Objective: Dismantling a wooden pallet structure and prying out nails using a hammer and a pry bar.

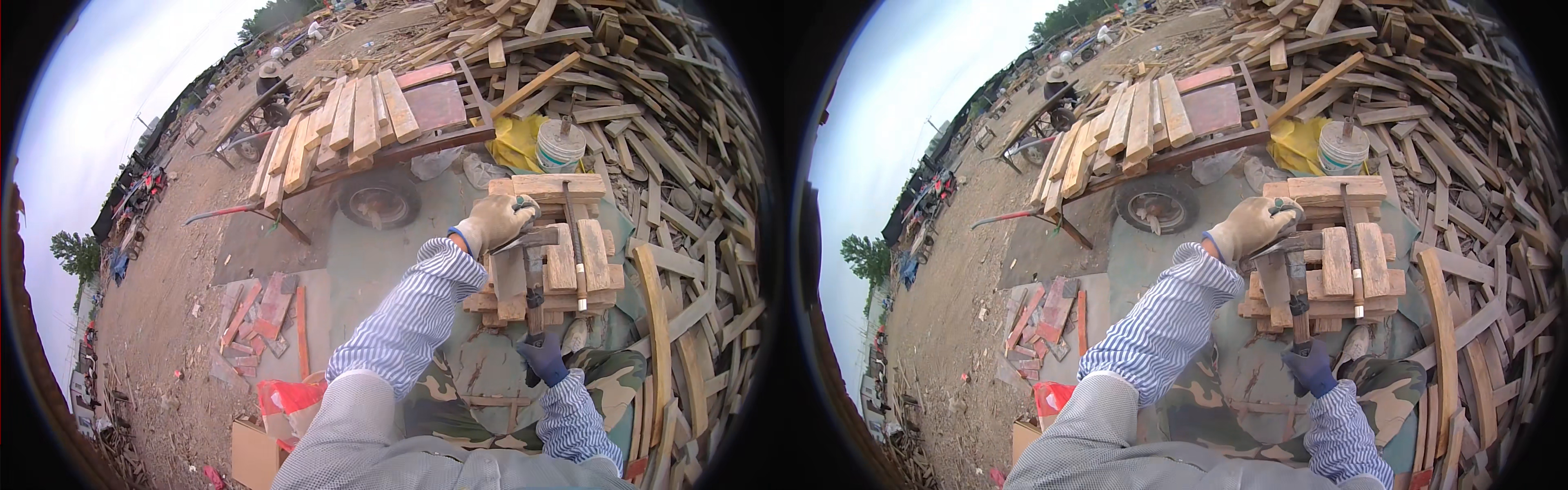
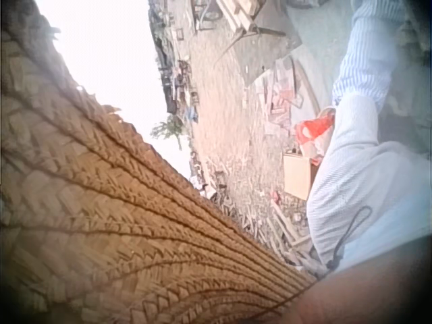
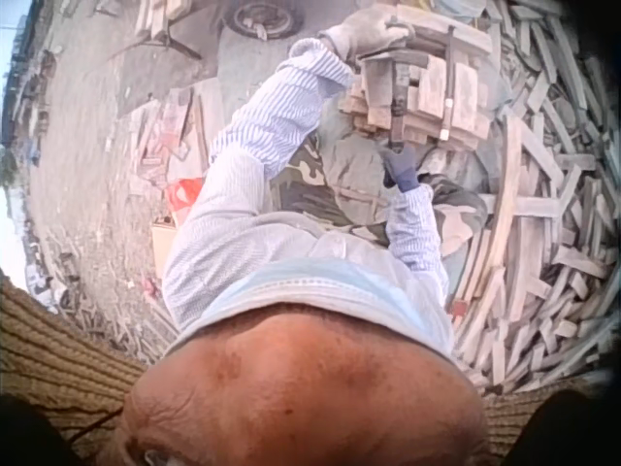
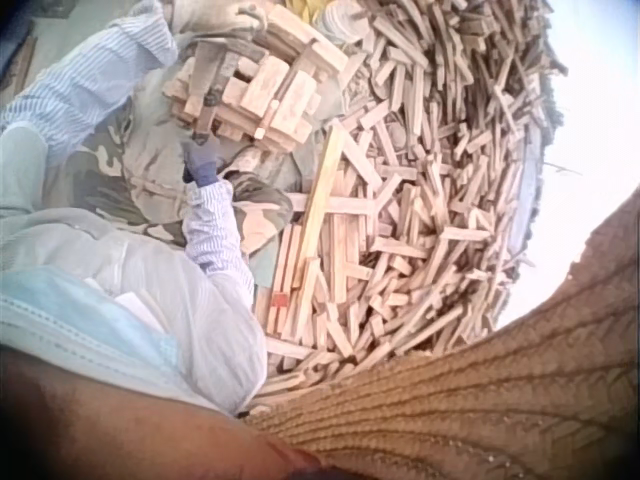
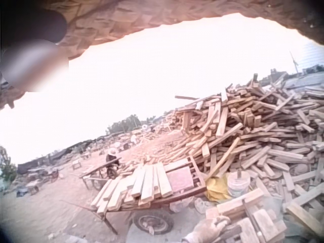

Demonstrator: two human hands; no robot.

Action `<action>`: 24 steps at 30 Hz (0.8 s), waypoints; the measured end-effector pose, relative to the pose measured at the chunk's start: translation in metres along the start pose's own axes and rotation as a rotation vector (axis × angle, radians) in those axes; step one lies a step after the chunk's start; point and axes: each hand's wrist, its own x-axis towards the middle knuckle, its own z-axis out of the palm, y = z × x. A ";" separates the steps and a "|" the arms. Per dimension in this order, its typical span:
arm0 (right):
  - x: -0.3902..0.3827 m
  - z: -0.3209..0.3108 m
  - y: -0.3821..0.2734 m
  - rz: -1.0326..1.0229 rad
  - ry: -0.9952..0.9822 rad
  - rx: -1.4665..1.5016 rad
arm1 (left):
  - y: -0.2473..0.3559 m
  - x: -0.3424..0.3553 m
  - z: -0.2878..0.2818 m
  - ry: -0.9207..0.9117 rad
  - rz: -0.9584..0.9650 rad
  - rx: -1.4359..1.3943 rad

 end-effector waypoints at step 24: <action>0.007 -0.019 -0.013 0.203 -0.104 0.619 | -0.075 -0.041 0.119 0.751 -0.503 -0.763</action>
